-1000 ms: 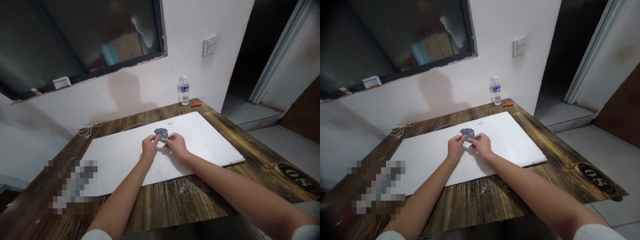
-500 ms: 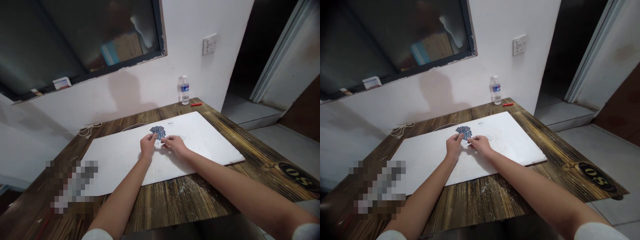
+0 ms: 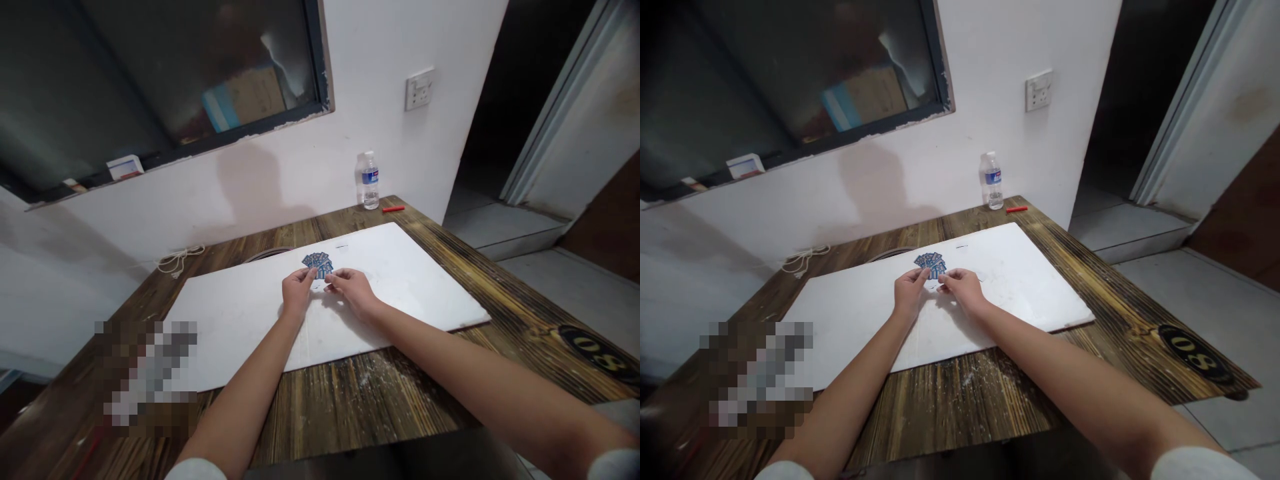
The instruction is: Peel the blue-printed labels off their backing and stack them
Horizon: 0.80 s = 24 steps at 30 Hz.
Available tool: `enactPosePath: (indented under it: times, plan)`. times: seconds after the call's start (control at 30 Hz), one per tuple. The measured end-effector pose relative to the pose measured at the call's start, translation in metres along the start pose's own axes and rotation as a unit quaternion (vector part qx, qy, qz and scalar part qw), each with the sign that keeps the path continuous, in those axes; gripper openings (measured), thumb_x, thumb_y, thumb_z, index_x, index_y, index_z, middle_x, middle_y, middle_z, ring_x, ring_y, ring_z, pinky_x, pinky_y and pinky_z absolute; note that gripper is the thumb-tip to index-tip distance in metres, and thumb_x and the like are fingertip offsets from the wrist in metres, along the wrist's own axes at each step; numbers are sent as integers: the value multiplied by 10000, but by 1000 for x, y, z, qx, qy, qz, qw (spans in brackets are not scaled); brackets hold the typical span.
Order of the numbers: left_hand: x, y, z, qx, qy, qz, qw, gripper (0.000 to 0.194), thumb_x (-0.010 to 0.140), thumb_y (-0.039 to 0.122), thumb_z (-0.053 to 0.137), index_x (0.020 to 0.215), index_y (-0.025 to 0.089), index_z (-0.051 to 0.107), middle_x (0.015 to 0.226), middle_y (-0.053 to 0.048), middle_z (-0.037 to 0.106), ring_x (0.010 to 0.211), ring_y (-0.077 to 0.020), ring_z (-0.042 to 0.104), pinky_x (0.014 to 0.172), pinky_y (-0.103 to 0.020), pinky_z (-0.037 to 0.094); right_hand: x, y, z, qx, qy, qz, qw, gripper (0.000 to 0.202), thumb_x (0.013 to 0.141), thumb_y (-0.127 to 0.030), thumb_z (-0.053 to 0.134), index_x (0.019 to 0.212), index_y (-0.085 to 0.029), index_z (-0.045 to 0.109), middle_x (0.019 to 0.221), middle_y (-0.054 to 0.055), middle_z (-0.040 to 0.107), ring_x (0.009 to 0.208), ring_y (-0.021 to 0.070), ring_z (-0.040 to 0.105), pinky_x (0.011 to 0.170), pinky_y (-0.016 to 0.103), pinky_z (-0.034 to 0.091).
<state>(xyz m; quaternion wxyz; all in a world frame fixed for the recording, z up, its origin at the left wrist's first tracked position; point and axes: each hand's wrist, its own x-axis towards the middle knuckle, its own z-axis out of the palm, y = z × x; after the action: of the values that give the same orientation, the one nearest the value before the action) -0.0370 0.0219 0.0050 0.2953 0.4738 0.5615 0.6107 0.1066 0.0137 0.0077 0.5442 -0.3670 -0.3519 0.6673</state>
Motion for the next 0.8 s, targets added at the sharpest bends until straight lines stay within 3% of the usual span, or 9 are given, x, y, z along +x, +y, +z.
enactPosePath:
  times: [0.27, 0.37, 0.47, 0.57, 0.7, 0.8]
  plan:
    - [-1, 0, 1, 13, 6, -3, 1000, 372, 614, 440, 780, 799, 120, 741, 797, -76, 741, 769, -203, 658, 755, -304, 491, -1, 0, 0, -27, -14, 2, 1000, 270, 587, -331, 826, 651, -148, 639, 602, 32, 655, 544, 133, 620, 551, 250, 495]
    - [1, -2, 0, 12, 17, 4, 1000, 373, 626, 445, 773, 814, 124, 743, 806, -70, 742, 783, -201, 662, 759, -303, 501, 6, -7, -7, -87, -22, -24, 996, 328, 632, -449, 782, 661, -153, 643, 601, 29, 645, 485, 122, 566, 492, 256, 452]
    - [2, -3, -1, 10, 23, 3, 1000, 375, 648, 452, 759, 826, 123, 744, 786, -56, 736, 759, -189, 664, 744, -305, 517, 20, -26, -26, -207, 26, -91, 974, 331, 714, -489, 694, 656, -168, 641, 581, 16, 626, 478, 124, 529, 495, 264, 416]
    - [1, -1, -1, -1, 23, -5, 1000, 384, 648, 458, 759, 825, 117, 744, 755, -45, 721, 719, -181, 664, 703, -307, 534, 33, -48, -52, -401, 81, -162, 898, 202, 747, -382, 680, 736, -181, 698, 727, 41, 690, 666, 165, 602, 635, 277, 441]
    - [-1, 1, -1, -9, 25, -3, 1000, 370, 628, 441, 777, 803, 117, 745, 749, -48, 715, 726, -184, 668, 686, -300, 546, 37, -61, -71, -627, 55, -113, 769, 237, 703, -379, 747, 809, -167, 739, 935, 142, 693, 888, 276, 603, 709, 337, 440]
    - [0, -1, -1, -13, 21, -5, 1000, 387, 626, 458, 771, 807, 117, 743, 758, -50, 716, 730, -191, 670, 654, -302, 554, 33, -58, -70, -700, 30, -83, 708, 304, 640, -395, 808, 816, -154, 748, 1029, 205, 647, 1024, 362, 544, 726, 376, 447]
